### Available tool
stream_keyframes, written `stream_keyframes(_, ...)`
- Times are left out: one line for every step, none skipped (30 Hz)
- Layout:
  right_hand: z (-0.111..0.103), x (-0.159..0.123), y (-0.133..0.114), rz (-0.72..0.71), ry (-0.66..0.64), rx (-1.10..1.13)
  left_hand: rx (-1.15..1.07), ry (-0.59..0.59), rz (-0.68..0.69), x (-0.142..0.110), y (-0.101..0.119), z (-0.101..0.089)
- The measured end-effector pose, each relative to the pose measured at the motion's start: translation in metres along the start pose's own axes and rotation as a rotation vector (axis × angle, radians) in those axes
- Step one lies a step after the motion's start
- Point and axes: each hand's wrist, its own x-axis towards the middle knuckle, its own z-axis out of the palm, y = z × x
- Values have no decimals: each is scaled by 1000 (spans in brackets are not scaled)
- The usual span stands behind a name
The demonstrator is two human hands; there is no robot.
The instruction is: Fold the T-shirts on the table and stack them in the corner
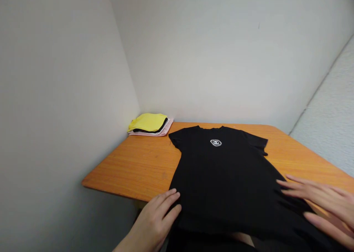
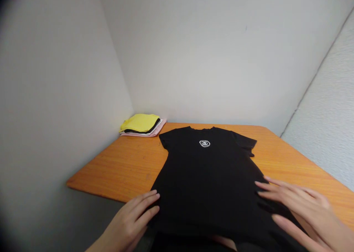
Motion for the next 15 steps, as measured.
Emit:
stream_keyframes(1, 29, -13, -17, -89, -2, 32, -1, 3, -1, 2, 2)
stream_keyframes(6, 60, -28, -21, -154, 0, 65, 2, 9, -1, 4, 6)
stream_keyframes(17, 91, -44, -44, -206, 16, 92, 10, 17, -2, 5, 9)
stream_keyframes(31, 124, -60, -83, -272, 40, 110, 25, 25, -2, 6, 12)
stream_keyframes(50, 155, -73, -117, -348, 71, 120, 46, 31, -2, 6, 15)
stream_keyframes(72, 185, -85, -134, -405, 101, 124, 72, 35, -2, 6, 16)
stream_keyframes(95, 213, -95, -133, -455, 122, 128, 94, 34, -2, 5, 17)
stream_keyframes(120, 238, -103, -117, -522, 129, 135, 113, 29, -2, 4, 18)
stream_keyframes(143, 260, -110, -74, -598, 127, 147, 131, 24, -2, 3, 19)
stream_keyframes(166, 278, -116, -52, -623, 133, 162, 154, 26, -2, 1, 21)
stream_keyframes(186, 293, -121, -26, -649, 136, 176, 176, 30, -3, -1, 24)
stream_keyframes(204, 304, -125, 0, -664, 139, 182, 198, 41, -5, -4, 28)
stream_keyframes(219, 313, -128, 22, -668, 142, 180, 241, 63, -9, -6, 34)
stream_keyframes(232, 319, -130, 44, -668, 143, 169, 282, 75, -13, -10, 41)
stream_keyframes(243, 323, -130, 66, -660, 143, 157, 312, 71, -19, -13, 49)
